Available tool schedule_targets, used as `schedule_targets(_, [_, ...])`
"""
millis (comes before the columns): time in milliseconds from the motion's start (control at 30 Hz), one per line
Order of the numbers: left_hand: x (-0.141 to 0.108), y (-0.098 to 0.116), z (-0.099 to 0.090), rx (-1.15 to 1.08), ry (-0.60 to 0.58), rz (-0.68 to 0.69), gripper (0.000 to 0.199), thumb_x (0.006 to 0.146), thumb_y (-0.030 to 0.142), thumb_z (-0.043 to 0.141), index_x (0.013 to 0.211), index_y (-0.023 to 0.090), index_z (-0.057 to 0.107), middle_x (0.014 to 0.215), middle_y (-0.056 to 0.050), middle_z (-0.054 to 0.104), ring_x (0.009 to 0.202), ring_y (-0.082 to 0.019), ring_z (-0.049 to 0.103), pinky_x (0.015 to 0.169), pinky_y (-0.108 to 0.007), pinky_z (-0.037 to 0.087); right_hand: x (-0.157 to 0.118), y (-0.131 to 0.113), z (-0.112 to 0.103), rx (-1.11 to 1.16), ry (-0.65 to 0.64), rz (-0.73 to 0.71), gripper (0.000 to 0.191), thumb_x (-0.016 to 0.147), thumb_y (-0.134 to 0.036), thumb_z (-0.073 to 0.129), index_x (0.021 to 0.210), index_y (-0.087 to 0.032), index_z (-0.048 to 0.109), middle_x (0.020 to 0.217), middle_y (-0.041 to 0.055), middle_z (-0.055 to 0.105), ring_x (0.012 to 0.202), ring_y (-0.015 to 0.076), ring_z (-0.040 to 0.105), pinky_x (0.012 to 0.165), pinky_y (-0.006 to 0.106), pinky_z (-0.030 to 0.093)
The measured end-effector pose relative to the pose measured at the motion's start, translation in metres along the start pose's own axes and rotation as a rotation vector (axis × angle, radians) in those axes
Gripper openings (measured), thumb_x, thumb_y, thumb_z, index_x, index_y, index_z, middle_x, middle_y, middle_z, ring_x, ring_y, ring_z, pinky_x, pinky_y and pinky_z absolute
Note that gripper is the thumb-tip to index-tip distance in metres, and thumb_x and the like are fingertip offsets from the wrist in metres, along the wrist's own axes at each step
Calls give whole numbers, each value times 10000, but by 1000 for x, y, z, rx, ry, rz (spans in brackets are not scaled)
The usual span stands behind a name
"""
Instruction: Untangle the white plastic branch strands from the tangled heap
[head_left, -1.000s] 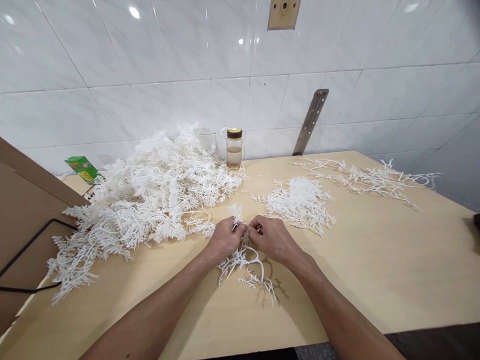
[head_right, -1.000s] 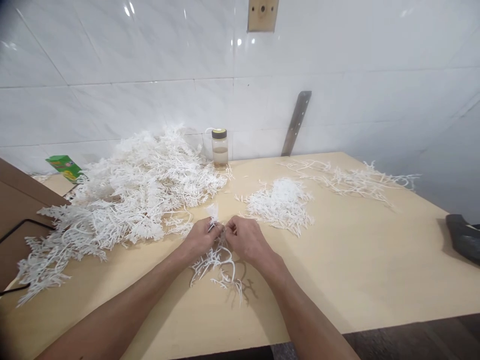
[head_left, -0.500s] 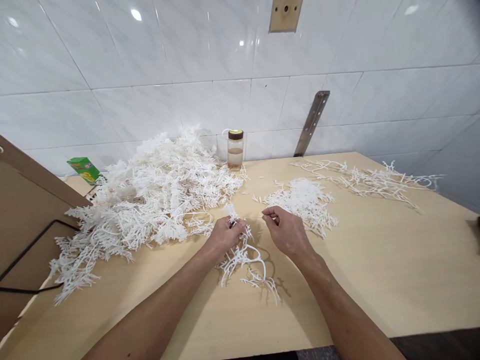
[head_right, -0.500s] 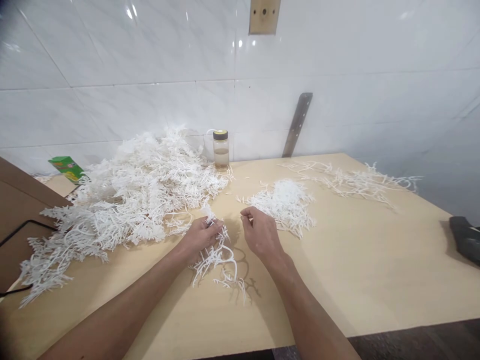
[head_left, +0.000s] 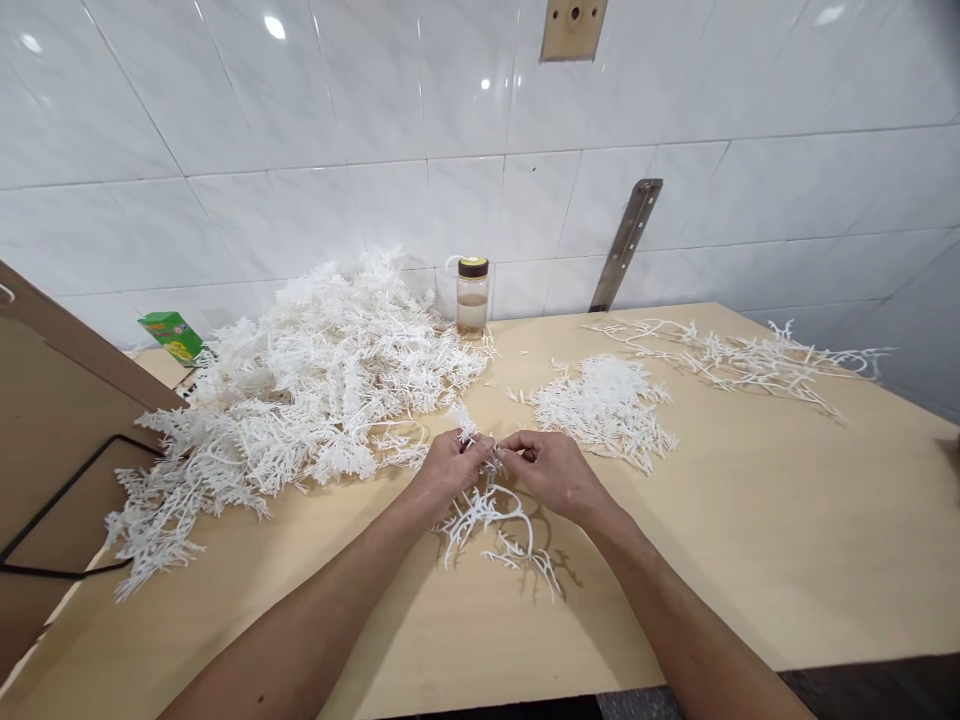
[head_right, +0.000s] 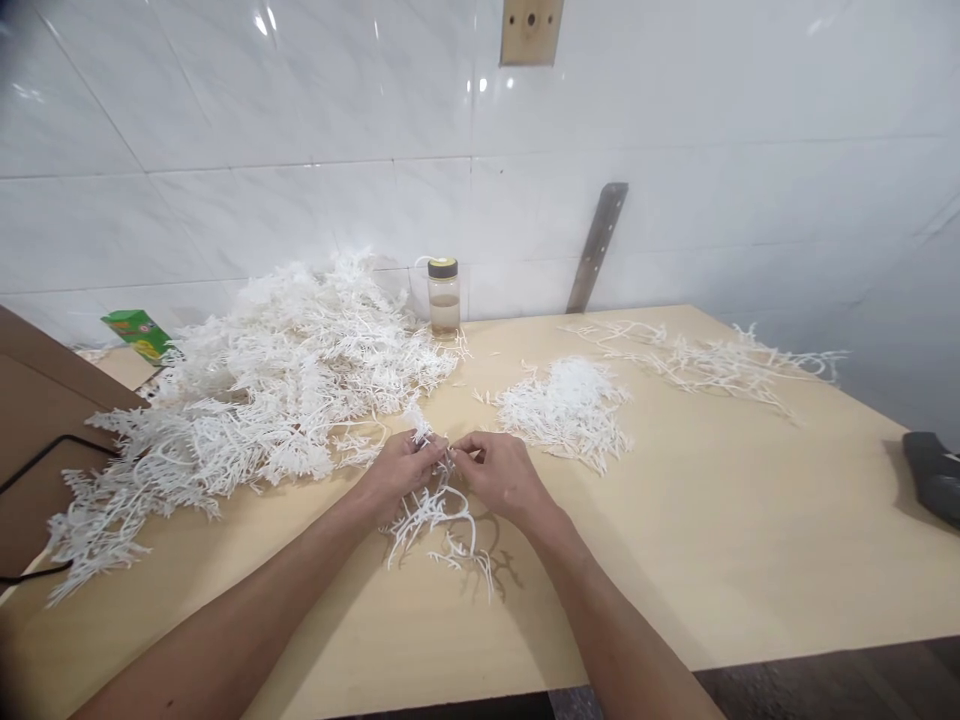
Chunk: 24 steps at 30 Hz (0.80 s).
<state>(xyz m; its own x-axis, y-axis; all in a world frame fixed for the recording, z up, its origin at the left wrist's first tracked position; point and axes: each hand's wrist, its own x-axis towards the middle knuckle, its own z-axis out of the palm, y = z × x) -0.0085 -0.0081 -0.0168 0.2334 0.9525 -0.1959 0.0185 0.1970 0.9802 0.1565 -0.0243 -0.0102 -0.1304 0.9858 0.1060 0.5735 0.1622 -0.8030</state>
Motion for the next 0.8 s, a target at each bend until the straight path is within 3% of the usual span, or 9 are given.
schedule_targets(200, [4, -10, -1, 208, 72, 135, 287, 779, 418, 640, 683, 168, 536, 584, 32, 486, 550, -107, 421, 548, -238, 322, 2, -2, 8, -50, 34, 44, 193, 768, -306, 546, 684, -203, 687, 699, 16, 709, 624, 164, 599, 572, 265, 420])
schedule_targets(300, [0, -11, 3, 346, 159, 297, 209, 779, 353, 646, 716, 171, 564, 660, -4, 567, 632, -138, 488, 620, -255, 358, 6, -1, 11, -50, 57, 152, 172, 725, -281, 536, 599, -202, 622, 645, 18, 680, 599, 162, 585, 534, 257, 406])
schedule_targets(400, [-5, -9, 7, 377, 151, 368, 189, 808, 347, 622, 753, 176, 563, 666, -6, 566, 632, -140, 491, 633, -261, 369, 10, 7, 7, -80, 170, 254, 133, 695, -258, 533, 598, -202, 604, 634, 26, 669, 595, 174, 591, 530, 264, 408])
schedule_targets(533, [-6, -8, 9, 201, 44, 261, 279, 827, 436, 606, 769, 167, 561, 611, 18, 517, 558, -113, 462, 574, -247, 369, 11, 22, -12, -90, 385, 227, 166, 738, -327, 557, 691, -200, 654, 690, 33, 693, 635, 194, 617, 634, 301, 451])
schedule_targets(667, [-2, -9, 7, -8, 15, 121, 369, 775, 520, 662, 749, 171, 546, 484, 85, 358, 414, -61, 297, 447, -218, 253, 9, 31, -29, -183, 604, 228, 209, 760, -361, 580, 820, -184, 672, 764, 60, 703, 661, 204, 615, 729, 346, 453])
schedule_targets(733, [-1, -9, 7, -56, 3, 98, 395, 752, 541, 683, 741, 170, 549, 463, 97, 322, 394, -49, 254, 426, -214, 207, 7, 31, -30, -190, 552, 198, 213, 764, -319, 568, 868, -179, 690, 741, 58, 690, 622, 190, 588, 707, 344, 448])
schedule_targets(800, [-1, -8, 6, -58, -14, 103, 410, 744, 553, 687, 726, 164, 559, 455, 95, 322, 393, -46, 249, 423, -214, 191, 4, 26, -27, -88, 352, 134, 247, 788, -331, 562, 910, -179, 715, 688, 41, 665, 565, 165, 547, 644, 322, 440])
